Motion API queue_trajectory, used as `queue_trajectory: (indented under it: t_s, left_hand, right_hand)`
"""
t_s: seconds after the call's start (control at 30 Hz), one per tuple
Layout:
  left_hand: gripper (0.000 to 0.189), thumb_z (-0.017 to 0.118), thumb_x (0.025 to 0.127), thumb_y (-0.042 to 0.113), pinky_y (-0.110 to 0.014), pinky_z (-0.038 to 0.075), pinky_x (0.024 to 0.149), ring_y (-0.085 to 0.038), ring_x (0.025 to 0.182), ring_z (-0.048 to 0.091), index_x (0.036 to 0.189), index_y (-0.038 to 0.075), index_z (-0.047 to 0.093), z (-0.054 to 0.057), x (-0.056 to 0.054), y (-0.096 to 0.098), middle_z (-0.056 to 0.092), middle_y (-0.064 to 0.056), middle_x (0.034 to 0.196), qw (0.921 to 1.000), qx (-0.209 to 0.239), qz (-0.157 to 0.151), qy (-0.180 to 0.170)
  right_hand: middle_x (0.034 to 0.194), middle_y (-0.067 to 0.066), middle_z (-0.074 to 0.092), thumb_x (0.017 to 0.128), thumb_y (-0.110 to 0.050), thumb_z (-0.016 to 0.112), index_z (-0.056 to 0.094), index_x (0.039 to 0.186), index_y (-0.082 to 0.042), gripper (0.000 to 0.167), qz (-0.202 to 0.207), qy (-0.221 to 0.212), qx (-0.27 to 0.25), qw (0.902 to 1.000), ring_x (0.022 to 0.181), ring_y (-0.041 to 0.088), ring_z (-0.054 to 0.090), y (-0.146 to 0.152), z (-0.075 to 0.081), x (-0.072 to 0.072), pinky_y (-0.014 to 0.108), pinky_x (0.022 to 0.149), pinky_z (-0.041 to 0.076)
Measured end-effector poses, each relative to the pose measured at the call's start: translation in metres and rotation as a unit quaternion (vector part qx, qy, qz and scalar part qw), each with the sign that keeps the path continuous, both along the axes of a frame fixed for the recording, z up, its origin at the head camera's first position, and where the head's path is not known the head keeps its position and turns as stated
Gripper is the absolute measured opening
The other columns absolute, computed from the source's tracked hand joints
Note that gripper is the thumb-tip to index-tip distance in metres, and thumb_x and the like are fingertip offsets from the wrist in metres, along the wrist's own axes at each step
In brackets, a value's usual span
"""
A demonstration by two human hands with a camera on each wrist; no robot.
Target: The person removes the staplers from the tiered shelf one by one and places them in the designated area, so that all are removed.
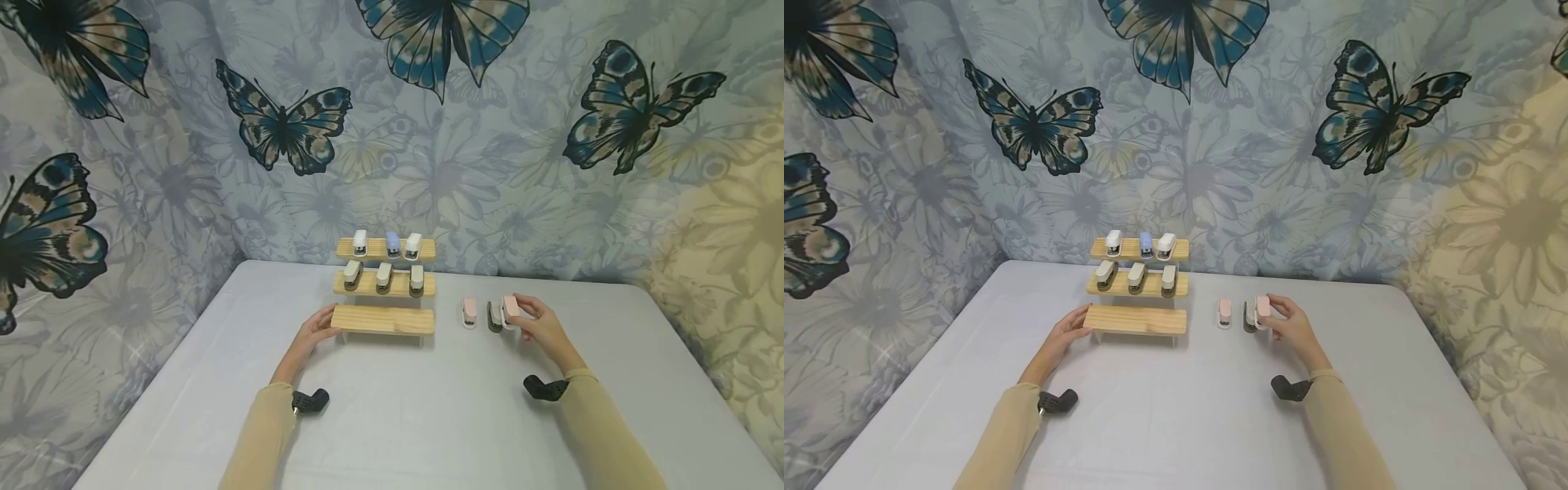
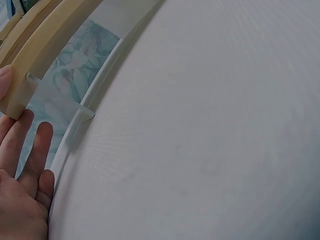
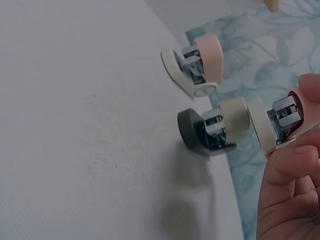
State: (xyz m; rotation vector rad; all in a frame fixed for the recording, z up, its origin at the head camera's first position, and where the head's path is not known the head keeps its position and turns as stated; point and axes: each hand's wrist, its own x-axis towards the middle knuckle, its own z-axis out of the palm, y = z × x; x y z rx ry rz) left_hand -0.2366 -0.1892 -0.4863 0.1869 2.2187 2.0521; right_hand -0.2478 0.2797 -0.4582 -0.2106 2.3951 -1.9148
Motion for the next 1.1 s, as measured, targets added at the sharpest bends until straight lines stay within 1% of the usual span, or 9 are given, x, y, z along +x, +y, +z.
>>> queue_trajectory:
  t_s: [0.07, 0.13, 0.33, 0.53, 0.7, 0.77, 0.87, 1.0, 1.1]
  left_hand:
    - [0.060, 0.064, 0.083, 0.013, -0.046, 0.022, 0.100, -0.026, 0.118, 0.039, 0.135, 0.007, 0.037, -0.004, -0.002, 0.000, 0.038, -0.012, 0.136, 1.0000, 0.003, 0.005, -0.001]
    - [0.060, 0.064, 0.082, 0.014, -0.046, 0.022, 0.100, -0.026, 0.118, 0.040, 0.135, 0.007, 0.037, -0.006, -0.003, 0.000, 0.039, -0.012, 0.135, 1.0000, 0.001, 0.007, 0.005]
    - [0.059, 0.065, 0.081, 0.015, -0.046, 0.023, 0.099, -0.025, 0.118, 0.041, 0.134, 0.009, 0.040, -0.006, -0.002, 0.002, 0.041, -0.011, 0.134, 0.9998, 0.002, 0.014, 0.010]
    - [0.059, 0.065, 0.081, 0.015, -0.044, 0.023, 0.100, -0.024, 0.119, 0.039, 0.134, 0.010, 0.039, -0.005, -0.003, 0.003, 0.041, -0.010, 0.134, 0.9999, 0.004, 0.015, 0.005]
    - [0.059, 0.065, 0.082, 0.014, -0.045, 0.023, 0.100, -0.025, 0.119, 0.039, 0.134, 0.009, 0.039, -0.006, -0.004, 0.003, 0.041, -0.011, 0.134, 0.9999, 0.005, 0.012, 0.008]
    - [0.059, 0.065, 0.082, 0.014, -0.045, 0.022, 0.100, -0.025, 0.119, 0.039, 0.135, 0.009, 0.039, -0.005, -0.004, 0.001, 0.040, -0.011, 0.135, 0.9999, 0.005, 0.010, 0.006]
    - [0.060, 0.064, 0.083, 0.014, -0.046, 0.020, 0.101, -0.027, 0.121, 0.036, 0.136, 0.007, 0.036, 0.004, 0.001, 0.000, 0.037, -0.013, 0.137, 1.0000, 0.002, 0.001, 0.000]
    - [0.060, 0.064, 0.082, 0.013, -0.047, 0.020, 0.101, -0.028, 0.121, 0.036, 0.135, 0.007, 0.037, 0.000, 0.001, -0.001, 0.038, -0.013, 0.136, 1.0000, 0.002, 0.002, 0.005]
    - [0.059, 0.065, 0.082, 0.014, -0.046, 0.021, 0.100, -0.025, 0.120, 0.038, 0.134, 0.009, 0.039, -0.010, -0.004, -0.002, 0.040, -0.011, 0.135, 0.9999, 0.007, 0.007, 0.006]
  right_hand:
    - [0.139, 0.022, 0.028, 0.083, -0.019, 0.065, 0.027, 0.137, 0.001, 0.069, -0.003, 0.002, -0.001, 1.0000, 0.047, 0.008, 0.038, 0.002, 0.000, -0.001, 0.024, 0.047, 0.040]
    - [0.138, 0.023, 0.029, 0.083, -0.018, 0.065, 0.027, 0.137, 0.002, 0.069, -0.006, 0.003, 0.001, 1.0000, 0.048, 0.007, 0.039, 0.005, 0.000, -0.002, 0.023, 0.047, 0.040]
    - [0.137, 0.025, 0.029, 0.084, -0.015, 0.064, 0.028, 0.135, 0.005, 0.065, -0.010, 0.008, 0.006, 0.9999, 0.049, 0.007, 0.041, 0.013, -0.001, -0.004, 0.022, 0.047, 0.042]
    - [0.137, 0.026, 0.028, 0.084, -0.017, 0.063, 0.027, 0.135, 0.005, 0.066, -0.007, -0.008, 0.027, 0.9996, 0.050, 0.008, 0.042, 0.019, -0.002, -0.004, 0.023, 0.048, 0.042]
    - [0.136, 0.028, 0.028, 0.085, -0.017, 0.063, 0.028, 0.135, 0.005, 0.065, -0.017, -0.010, 0.036, 0.9992, 0.050, 0.007, 0.044, 0.025, -0.007, -0.006, 0.023, 0.048, 0.043]
    - [0.136, 0.028, 0.028, 0.085, -0.016, 0.062, 0.027, 0.135, 0.005, 0.064, -0.022, -0.012, 0.028, 0.9993, 0.050, 0.007, 0.044, 0.025, -0.011, -0.008, 0.022, 0.048, 0.043]
    - [0.136, 0.028, 0.028, 0.085, -0.013, 0.062, 0.027, 0.134, 0.006, 0.064, -0.031, -0.020, 0.011, 0.9993, 0.048, 0.006, 0.044, 0.024, -0.017, -0.010, 0.021, 0.046, 0.042]
    - [0.136, 0.029, 0.026, 0.085, -0.010, 0.060, 0.025, 0.135, 0.007, 0.063, -0.037, -0.029, 0.002, 0.9989, 0.047, 0.006, 0.044, 0.024, -0.021, -0.011, 0.022, 0.046, 0.042]
    - [0.137, 0.029, 0.025, 0.085, -0.008, 0.059, 0.024, 0.135, 0.007, 0.063, -0.039, -0.031, 0.016, 0.9986, 0.048, 0.007, 0.044, 0.024, -0.021, -0.009, 0.023, 0.046, 0.042]
